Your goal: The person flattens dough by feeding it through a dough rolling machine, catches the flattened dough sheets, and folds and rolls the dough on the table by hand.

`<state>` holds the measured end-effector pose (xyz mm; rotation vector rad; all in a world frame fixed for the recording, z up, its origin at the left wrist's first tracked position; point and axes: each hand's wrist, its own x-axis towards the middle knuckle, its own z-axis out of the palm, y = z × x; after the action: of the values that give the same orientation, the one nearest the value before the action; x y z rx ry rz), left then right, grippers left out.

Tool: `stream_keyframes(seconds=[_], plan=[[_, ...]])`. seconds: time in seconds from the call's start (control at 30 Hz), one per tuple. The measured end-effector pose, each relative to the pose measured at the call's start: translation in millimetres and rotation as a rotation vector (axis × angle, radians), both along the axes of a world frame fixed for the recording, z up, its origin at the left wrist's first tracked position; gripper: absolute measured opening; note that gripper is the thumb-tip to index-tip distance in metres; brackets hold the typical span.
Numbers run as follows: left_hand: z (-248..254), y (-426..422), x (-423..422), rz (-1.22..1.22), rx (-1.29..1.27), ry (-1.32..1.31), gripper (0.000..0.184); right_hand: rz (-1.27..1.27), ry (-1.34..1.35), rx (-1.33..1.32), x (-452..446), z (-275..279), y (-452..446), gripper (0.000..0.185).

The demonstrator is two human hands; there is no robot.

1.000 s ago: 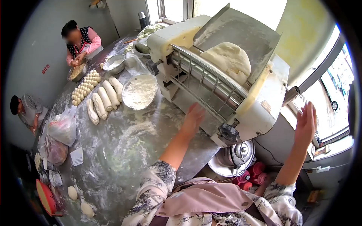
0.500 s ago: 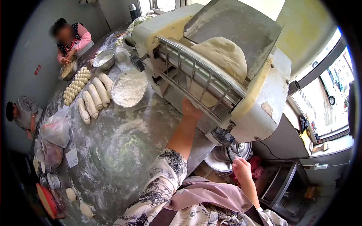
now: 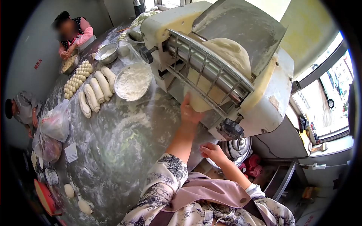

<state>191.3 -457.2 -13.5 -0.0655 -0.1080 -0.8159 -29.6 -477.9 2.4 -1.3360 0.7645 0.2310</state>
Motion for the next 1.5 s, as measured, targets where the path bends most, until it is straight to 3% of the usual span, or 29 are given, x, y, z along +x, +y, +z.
stream_keyframes(seconds=[0.07, 0.27, 0.4, 0.5, 0.6, 0.8, 0.9, 1.1, 1.3, 1.5], plan=[[-1, 17, -3, -0.016, 0.045, 0.039, 0.047, 0.104, 0.032, 0.015, 15, -14, 3, 0.028], [-3, 52, -9, 0.012, 0.110, 0.080, 0.051, -0.229, -0.149, 0.438, 76, -56, 7, 0.023], [-6, 76, -12, -0.016, 0.128, 0.091, 0.050, -0.413, -0.232, 0.528, 119, -58, -3, 0.026], [-7, 93, -15, -0.015, 0.144, 0.113, 0.049, -0.532, -0.481, 0.659, 136, -40, -4, 0.032], [-9, 110, -17, -0.009, 0.167, 0.143, 0.048, -0.518, -0.759, 0.768, 147, -20, -6, 0.040], [-15, 147, -21, 0.021, 0.282, 0.156, 0.047, -0.467, -0.913, 0.724, 167, -49, -41, 0.044], [-11, 165, -27, 0.004, 0.343, 0.207, 0.046, -0.167, -1.229, 0.840, 177, -78, -61, 0.047], [-47, 205, -30, 0.024, 0.283, 0.089, 0.046, -0.245, -1.161, 0.840, 191, -60, -67, 0.047], [-3, 238, -50, 0.100, 0.472, 0.244, 0.048, -0.229, -1.097, 0.825, 196, -44, -72, 0.048], [-8, 267, -64, 0.148, 0.480, 0.236, 0.051, -0.202, -1.102, 0.814, 205, -31, -70, 0.049]])
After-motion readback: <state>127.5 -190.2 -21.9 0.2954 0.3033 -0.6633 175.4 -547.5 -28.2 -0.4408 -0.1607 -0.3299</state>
